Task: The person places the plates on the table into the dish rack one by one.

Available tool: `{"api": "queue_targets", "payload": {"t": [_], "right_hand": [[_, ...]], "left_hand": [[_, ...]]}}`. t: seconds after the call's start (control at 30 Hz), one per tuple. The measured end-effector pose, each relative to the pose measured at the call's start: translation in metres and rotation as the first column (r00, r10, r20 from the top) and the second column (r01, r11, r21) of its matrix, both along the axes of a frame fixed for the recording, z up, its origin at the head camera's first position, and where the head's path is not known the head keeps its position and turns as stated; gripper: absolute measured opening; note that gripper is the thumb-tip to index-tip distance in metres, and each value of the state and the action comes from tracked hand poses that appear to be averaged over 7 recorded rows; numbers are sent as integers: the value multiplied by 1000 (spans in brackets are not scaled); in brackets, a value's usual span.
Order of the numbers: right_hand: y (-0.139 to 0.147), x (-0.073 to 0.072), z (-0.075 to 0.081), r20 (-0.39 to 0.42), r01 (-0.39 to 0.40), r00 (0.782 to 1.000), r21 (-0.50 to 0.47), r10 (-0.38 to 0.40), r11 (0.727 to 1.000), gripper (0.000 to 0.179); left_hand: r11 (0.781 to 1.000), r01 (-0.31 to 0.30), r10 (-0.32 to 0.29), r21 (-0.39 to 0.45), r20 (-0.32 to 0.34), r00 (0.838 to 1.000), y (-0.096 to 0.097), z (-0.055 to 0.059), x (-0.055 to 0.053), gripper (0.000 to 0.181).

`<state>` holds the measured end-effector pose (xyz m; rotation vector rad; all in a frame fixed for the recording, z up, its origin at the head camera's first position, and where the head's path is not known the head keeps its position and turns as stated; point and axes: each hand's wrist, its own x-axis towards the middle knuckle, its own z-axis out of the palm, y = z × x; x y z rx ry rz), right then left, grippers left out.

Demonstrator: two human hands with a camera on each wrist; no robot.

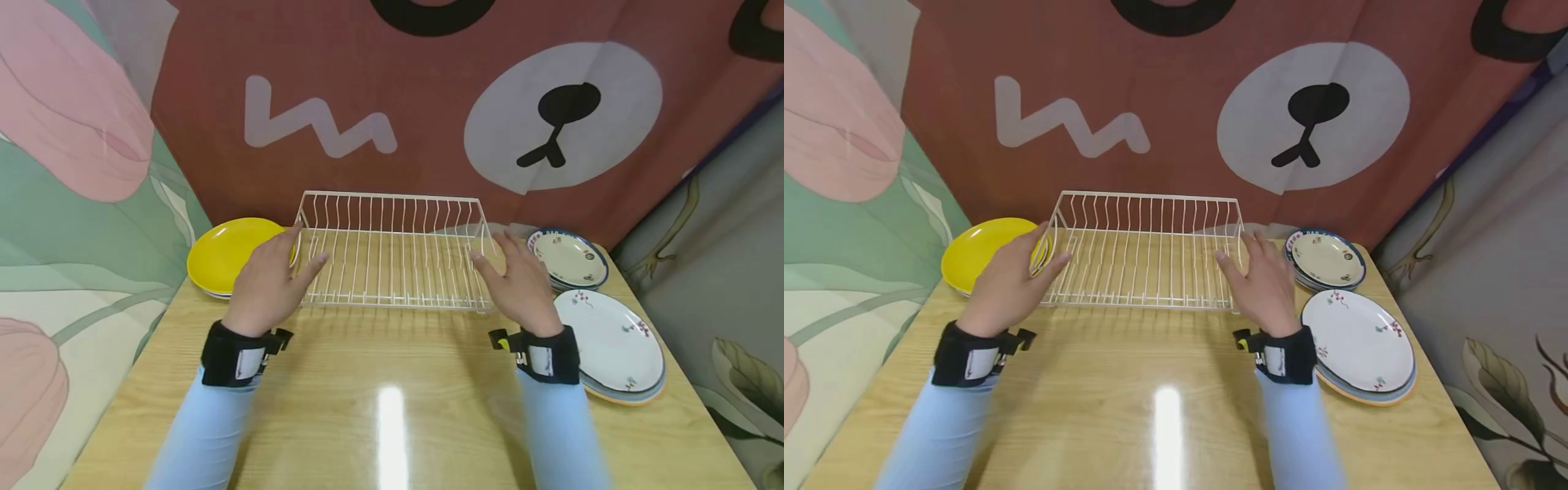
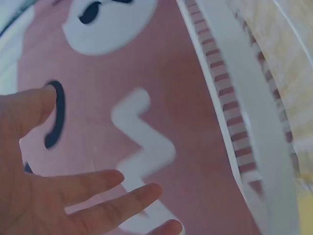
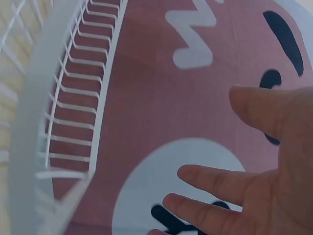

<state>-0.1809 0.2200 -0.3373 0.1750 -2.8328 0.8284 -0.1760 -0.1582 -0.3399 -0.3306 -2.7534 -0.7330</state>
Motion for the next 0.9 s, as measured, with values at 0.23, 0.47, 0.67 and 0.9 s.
{"api": "queue_targets", "payload": {"t": [0.23, 0.47, 0.67, 0.9], "right_hand": [[49, 13, 17, 44, 26, 999, -5, -26, 1000, 74], [117, 34, 15, 115, 137, 984, 36, -140, 990, 76], [178, 57, -7, 194, 251, 947, 48, -255, 967, 79], [234, 76, -35, 318, 464, 809, 169, -494, 870, 92]], "left_hand": [[995, -85, 86, -48, 32, 996, -38, -7, 2, 82], [991, -58, 69, -124, 89, 994, -61, -14, 4, 89], [997, -48, 57, -62, 146, 988, -62, -35, -5, 85], [997, -67, 70, -26, 179, 981, -46, -58, -17, 75]]}}
